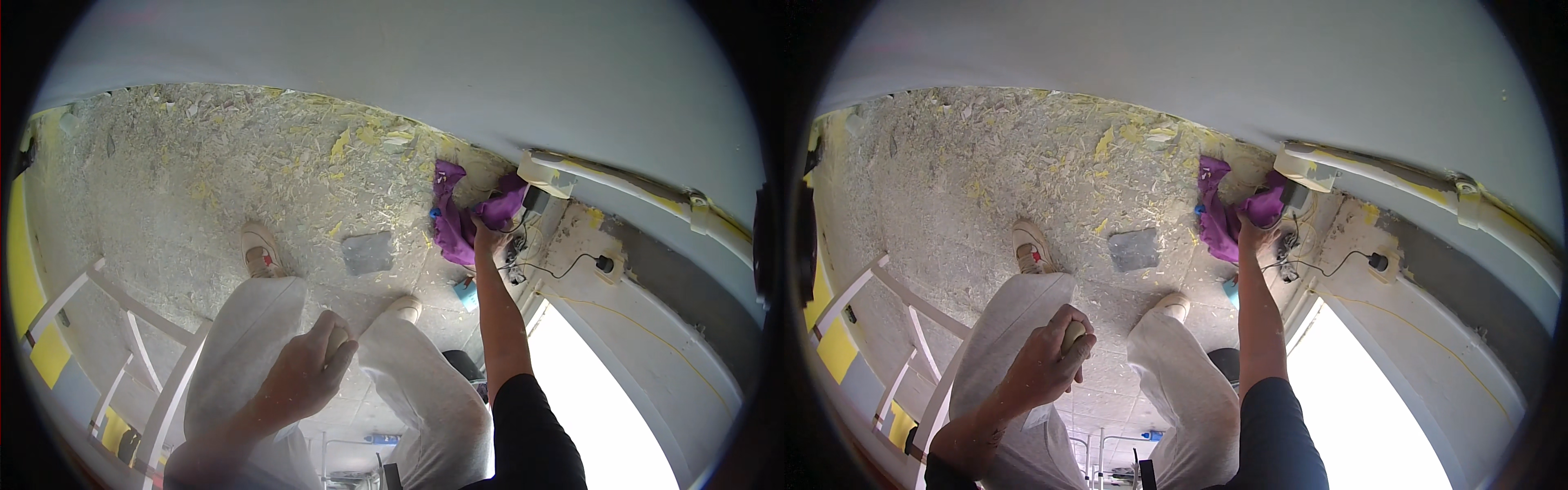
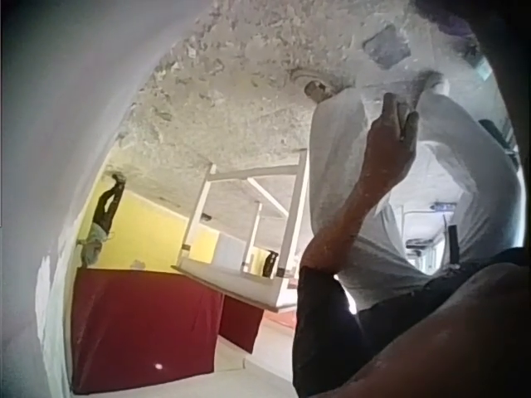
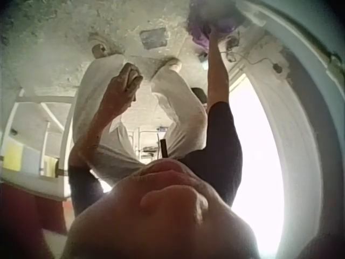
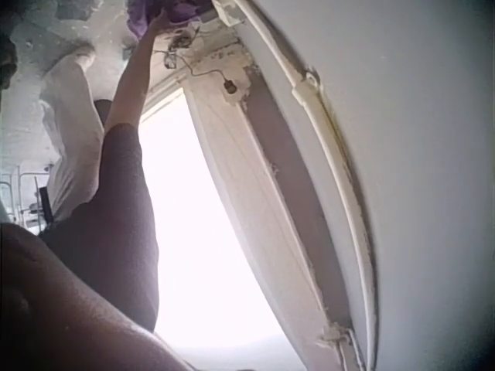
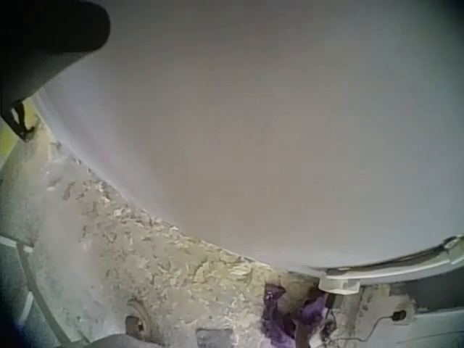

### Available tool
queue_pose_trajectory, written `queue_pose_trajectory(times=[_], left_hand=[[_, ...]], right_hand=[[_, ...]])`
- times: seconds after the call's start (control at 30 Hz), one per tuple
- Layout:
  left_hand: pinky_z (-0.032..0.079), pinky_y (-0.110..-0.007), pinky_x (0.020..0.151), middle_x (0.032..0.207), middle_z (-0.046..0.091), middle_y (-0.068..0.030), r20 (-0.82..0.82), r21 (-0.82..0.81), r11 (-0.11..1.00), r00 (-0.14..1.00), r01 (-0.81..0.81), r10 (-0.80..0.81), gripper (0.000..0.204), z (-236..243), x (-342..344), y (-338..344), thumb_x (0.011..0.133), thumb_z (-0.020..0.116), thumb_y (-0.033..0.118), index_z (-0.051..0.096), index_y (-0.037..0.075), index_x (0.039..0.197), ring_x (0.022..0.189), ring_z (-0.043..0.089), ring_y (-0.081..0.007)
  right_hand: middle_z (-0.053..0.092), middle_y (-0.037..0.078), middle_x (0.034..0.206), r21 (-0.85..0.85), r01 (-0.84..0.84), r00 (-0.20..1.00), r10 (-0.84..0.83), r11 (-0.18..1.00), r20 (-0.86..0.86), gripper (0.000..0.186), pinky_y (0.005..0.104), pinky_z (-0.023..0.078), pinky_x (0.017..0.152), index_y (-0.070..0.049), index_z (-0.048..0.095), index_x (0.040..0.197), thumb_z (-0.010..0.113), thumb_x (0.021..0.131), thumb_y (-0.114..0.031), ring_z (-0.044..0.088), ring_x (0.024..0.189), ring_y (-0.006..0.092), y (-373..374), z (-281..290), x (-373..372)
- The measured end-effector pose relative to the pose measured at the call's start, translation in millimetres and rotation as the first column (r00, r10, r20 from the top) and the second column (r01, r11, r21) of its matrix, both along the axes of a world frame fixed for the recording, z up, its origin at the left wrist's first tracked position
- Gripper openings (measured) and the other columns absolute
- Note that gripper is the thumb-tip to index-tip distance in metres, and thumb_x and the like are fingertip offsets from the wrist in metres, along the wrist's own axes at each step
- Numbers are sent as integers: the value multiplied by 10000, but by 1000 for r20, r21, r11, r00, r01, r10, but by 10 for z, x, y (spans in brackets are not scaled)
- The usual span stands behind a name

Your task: Scraping old paint from a wall using a putty knife.

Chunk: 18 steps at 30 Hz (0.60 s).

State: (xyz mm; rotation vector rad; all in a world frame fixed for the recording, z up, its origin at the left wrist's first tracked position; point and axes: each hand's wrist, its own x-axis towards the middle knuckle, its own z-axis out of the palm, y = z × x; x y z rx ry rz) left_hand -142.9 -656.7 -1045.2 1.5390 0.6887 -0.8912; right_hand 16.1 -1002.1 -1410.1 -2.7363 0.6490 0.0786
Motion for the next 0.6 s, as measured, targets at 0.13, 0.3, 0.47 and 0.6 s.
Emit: queue_pose_trajectory(times=[0.13,0.3,0.47,0.6], left_hand=[[451,-465,593,682,581,-186,-17,-11,1000,1000,1,-1,153,-8,38,-13,924,527,152,447,39,989,638,600,-388],[445,-376,488,648,554,-122,57,23,1000,998,4,-6,161,-66,-73,-32,939,519,176,449,38,984,556,590,-262],[436,-291,370,616,542,-66,122,33,998,991,-60,56,170,-227,-201,-138,950,522,191,447,40,975,452,575,-145],[456,-506,687,798,613,-263,47,180,958,975,-221,216,227,-181,-499,-134,926,527,221,458,21,1010,809,601,-464]], right_hand=[[488,200,1226,-50,-33,999,35,998,41,1040,492,381,987,-27,381,1370,868,536,-410,438,1160,379,-145,-113,-73],[582,210,1074,56,-91,993,86,994,86,549,505,406,888,50,554,1105,763,717,-278,526,1031,402,-560,-78,-379],[598,202,974,-127,33,980,-7,991,198,380,463,428,863,12,571,1021,725,755,-212,562,942,385,-727,278,-725],[610,201,1010,212,139,901,-35,967,-433,484,437,450,860,-3,532,1111,747,750,-243,578,976,351,20,921,-1480]])
